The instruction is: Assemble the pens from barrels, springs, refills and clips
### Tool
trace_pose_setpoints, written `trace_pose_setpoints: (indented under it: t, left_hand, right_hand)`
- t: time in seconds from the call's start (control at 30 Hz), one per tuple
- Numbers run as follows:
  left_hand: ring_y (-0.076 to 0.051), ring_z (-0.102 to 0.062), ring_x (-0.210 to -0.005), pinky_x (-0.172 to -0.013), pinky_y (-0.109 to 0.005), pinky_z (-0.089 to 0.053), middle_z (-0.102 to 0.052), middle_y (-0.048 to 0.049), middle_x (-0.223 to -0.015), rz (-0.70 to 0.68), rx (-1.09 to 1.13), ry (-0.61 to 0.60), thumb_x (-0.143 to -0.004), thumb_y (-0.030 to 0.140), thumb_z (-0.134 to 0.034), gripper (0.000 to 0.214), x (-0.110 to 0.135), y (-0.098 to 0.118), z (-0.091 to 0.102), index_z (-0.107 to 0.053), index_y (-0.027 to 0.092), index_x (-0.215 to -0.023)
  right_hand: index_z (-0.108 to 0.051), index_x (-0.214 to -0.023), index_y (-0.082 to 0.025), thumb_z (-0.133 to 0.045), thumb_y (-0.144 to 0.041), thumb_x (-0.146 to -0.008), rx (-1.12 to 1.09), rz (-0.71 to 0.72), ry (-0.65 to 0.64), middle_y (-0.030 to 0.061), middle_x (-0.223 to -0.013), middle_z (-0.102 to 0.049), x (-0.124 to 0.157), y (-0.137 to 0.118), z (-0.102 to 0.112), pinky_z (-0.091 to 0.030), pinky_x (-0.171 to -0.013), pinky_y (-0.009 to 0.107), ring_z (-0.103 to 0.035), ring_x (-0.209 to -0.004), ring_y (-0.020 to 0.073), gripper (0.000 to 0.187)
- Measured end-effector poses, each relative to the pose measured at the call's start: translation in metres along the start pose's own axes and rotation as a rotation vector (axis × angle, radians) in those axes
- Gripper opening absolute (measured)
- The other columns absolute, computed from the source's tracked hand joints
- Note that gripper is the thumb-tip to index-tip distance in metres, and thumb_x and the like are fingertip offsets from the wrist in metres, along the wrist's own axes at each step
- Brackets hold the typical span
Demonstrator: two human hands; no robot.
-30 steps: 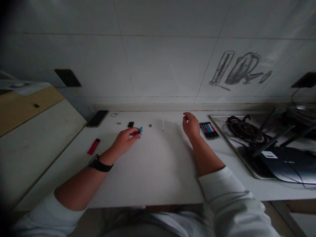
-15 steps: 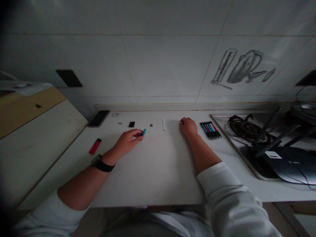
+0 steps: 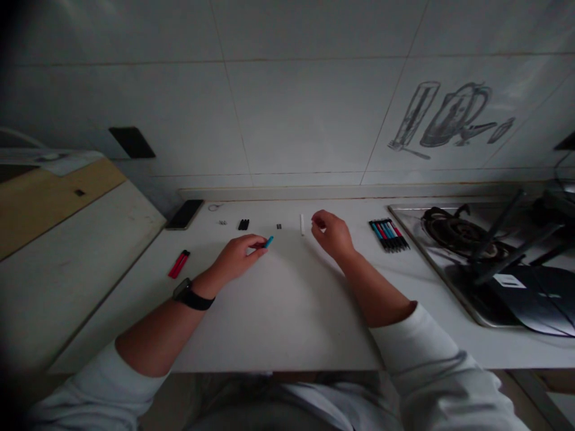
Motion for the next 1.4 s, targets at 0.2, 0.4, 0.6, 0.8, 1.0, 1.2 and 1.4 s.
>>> trace_pose_setpoints:
  t: [0.2,0.4,0.6,0.8,1.0,1.2,1.4]
  left_hand:
    - [-0.018,-0.069,-0.090,-0.085,-0.033,-0.053,-0.074,-0.0042,-0.099,-0.047,-0.026,-0.047,-0.093,0.022,-0.069,0.014,0.000,0.007,-0.001,-0.074,0.022,-0.107]
    - [-0.019,-0.068,-0.092,-0.086,-0.033,-0.052,-0.074,-0.0037,-0.099,-0.066,-0.035,-0.078,-0.094,0.023,-0.068,0.016,0.001,0.008,-0.004,-0.074,0.023,-0.109]
    - [-0.019,-0.068,-0.092,-0.084,-0.033,-0.053,-0.074,-0.0042,-0.099,-0.063,-0.016,-0.100,-0.093,0.023,-0.069,0.016,0.000,0.013,-0.005,-0.074,0.023,-0.108]
    - [-0.019,-0.068,-0.091,-0.085,-0.033,-0.053,-0.073,-0.0052,-0.099,-0.094,0.018,-0.079,-0.095,0.024,-0.067,0.016,0.000,0.020,-0.001,-0.073,0.023,-0.110]
    - [-0.019,-0.068,-0.091,-0.085,-0.034,-0.053,-0.073,-0.0052,-0.097,-0.121,0.039,-0.058,-0.095,0.023,-0.067,0.012,0.002,0.024,-0.002,-0.073,0.023,-0.106]
    - [-0.018,-0.069,-0.089,-0.083,-0.032,-0.053,-0.075,-0.0045,-0.096,-0.092,0.010,-0.041,-0.094,0.024,-0.068,0.009,0.001,0.020,-0.002,-0.073,0.021,-0.101]
    - [-0.018,-0.069,-0.087,-0.083,-0.033,-0.052,-0.076,-0.0039,-0.093,-0.038,-0.069,-0.053,-0.098,0.028,-0.063,0.014,-0.001,0.010,-0.001,-0.075,0.022,-0.095]
  right_hand:
    - [-0.073,-0.104,-0.025,-0.058,-0.030,-0.098,-0.213,0.204,-0.107,0.0062,-0.094,-0.074,0.027,-0.064,-0.026,-0.057,-0.078,0.033,-0.069,-0.084,0.0190,0.017]
    - [-0.074,-0.101,-0.025,-0.060,-0.033,-0.100,-0.207,0.232,-0.147,0.0055,-0.093,-0.075,0.032,-0.071,-0.029,-0.056,-0.077,0.032,-0.069,-0.083,0.0189,0.017]
    - [-0.075,-0.103,-0.025,-0.061,-0.034,-0.100,-0.248,0.253,-0.169,0.0059,-0.094,-0.076,0.032,-0.075,-0.029,-0.057,-0.079,0.034,-0.071,-0.086,0.0197,0.017]
    - [-0.075,-0.109,-0.026,-0.068,-0.037,-0.095,-0.360,0.171,-0.151,0.0054,-0.092,-0.075,0.035,-0.074,-0.034,-0.058,-0.074,0.032,-0.071,-0.081,0.0185,0.019]
    - [-0.074,-0.104,-0.023,-0.071,-0.040,-0.092,-0.529,0.063,-0.231,0.0050,-0.090,-0.076,0.038,-0.076,-0.043,-0.059,-0.074,0.031,-0.071,-0.079,0.0175,0.021]
    - [-0.071,-0.098,-0.023,-0.073,-0.044,-0.090,-0.727,-0.073,-0.165,0.0042,-0.091,-0.074,0.033,-0.072,-0.039,-0.059,-0.074,0.030,-0.070,-0.079,0.0165,0.023]
    - [-0.063,-0.105,-0.026,-0.062,-0.050,-0.097,-0.690,-0.105,0.120,0.0058,-0.105,-0.072,0.008,-0.048,-0.001,-0.062,-0.084,0.036,-0.072,-0.095,0.0189,0.026]
Point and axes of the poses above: each hand's wrist, its own x-axis away from the middle knuckle, its own z-axis out of the back of the hand, y = z × x, the point moved 4 cm from there along -x, towards the middle knuckle
